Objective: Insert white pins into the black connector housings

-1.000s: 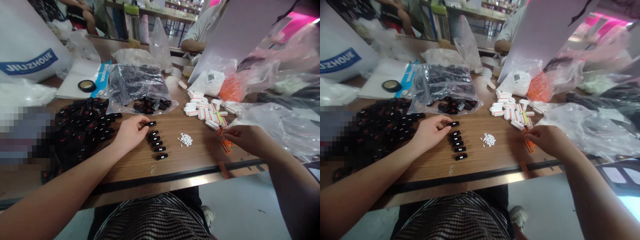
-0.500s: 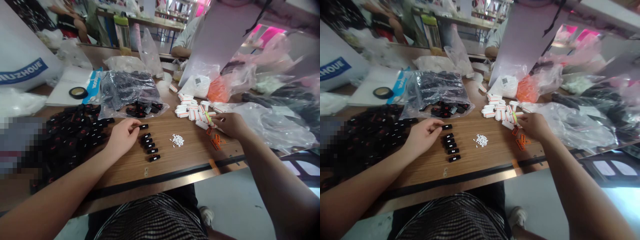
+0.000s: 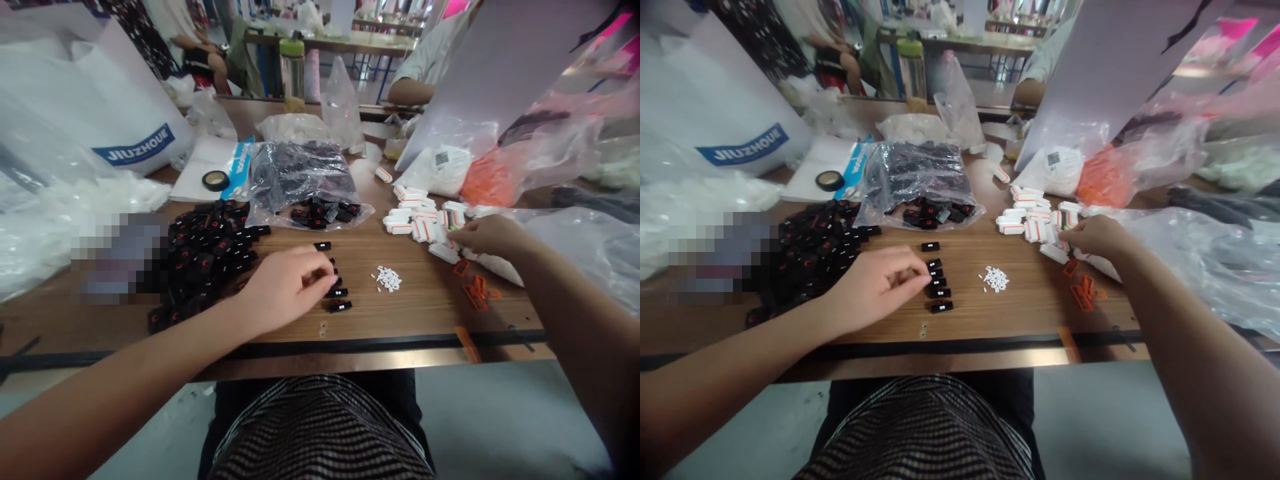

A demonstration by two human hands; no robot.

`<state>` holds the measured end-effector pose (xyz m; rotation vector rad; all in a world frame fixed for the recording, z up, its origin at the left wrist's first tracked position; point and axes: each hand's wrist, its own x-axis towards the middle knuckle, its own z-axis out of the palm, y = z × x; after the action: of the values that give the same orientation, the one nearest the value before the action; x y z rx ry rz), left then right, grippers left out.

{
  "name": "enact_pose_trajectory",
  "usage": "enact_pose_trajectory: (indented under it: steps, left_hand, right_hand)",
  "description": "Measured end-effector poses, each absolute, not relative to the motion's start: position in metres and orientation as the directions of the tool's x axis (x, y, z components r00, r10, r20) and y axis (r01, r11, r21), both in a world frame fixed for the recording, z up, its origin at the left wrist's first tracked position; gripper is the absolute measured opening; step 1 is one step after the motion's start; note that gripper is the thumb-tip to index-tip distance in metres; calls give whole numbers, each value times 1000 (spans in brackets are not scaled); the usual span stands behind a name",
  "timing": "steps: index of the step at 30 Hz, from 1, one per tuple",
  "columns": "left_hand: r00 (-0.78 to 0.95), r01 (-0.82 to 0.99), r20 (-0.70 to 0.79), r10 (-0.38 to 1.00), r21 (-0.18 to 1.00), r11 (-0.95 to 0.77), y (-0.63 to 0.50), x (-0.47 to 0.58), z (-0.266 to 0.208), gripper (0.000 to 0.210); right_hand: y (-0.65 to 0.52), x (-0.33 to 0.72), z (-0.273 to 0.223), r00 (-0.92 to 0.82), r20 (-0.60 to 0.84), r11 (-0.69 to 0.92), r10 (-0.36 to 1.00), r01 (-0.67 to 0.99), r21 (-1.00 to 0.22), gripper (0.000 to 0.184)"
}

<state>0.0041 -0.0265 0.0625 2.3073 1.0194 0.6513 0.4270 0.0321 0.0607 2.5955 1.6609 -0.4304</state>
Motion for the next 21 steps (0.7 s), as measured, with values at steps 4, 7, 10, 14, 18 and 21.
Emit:
enact_pose_trajectory:
  steps: [4, 7, 10, 14, 18, 21]
  left_hand:
    - [652, 567, 146, 744, 558, -606, -57, 2, 53, 13]
    - [629, 620, 147, 763, 498, -606, -71, 4, 33, 20]
    - [606, 639, 147, 782, 496, -588, -78, 9, 18, 21]
    - [592, 660, 134, 795, 485, -573, -82, 15, 11, 22]
    - [582, 664, 137, 801, 488, -566, -82, 16, 9, 19]
    - [580, 646, 152, 801, 514, -565, -81, 16, 7, 15]
  right_hand:
    - [36, 428, 62, 436, -293, -493, 851, 854, -163, 23]
    - [37, 431, 65, 460, -279, -514, 843, 842, -163, 25]
    - [37, 431, 68, 424, -303, -482, 854, 863, -152, 27]
    - [42, 428, 67, 346, -313, -388, 885, 918, -81, 22]
    - [51, 428, 60, 293, -255, -305, 922, 952, -9, 29]
    - [52, 432, 55, 268, -115, -270, 957, 963, -6, 38]
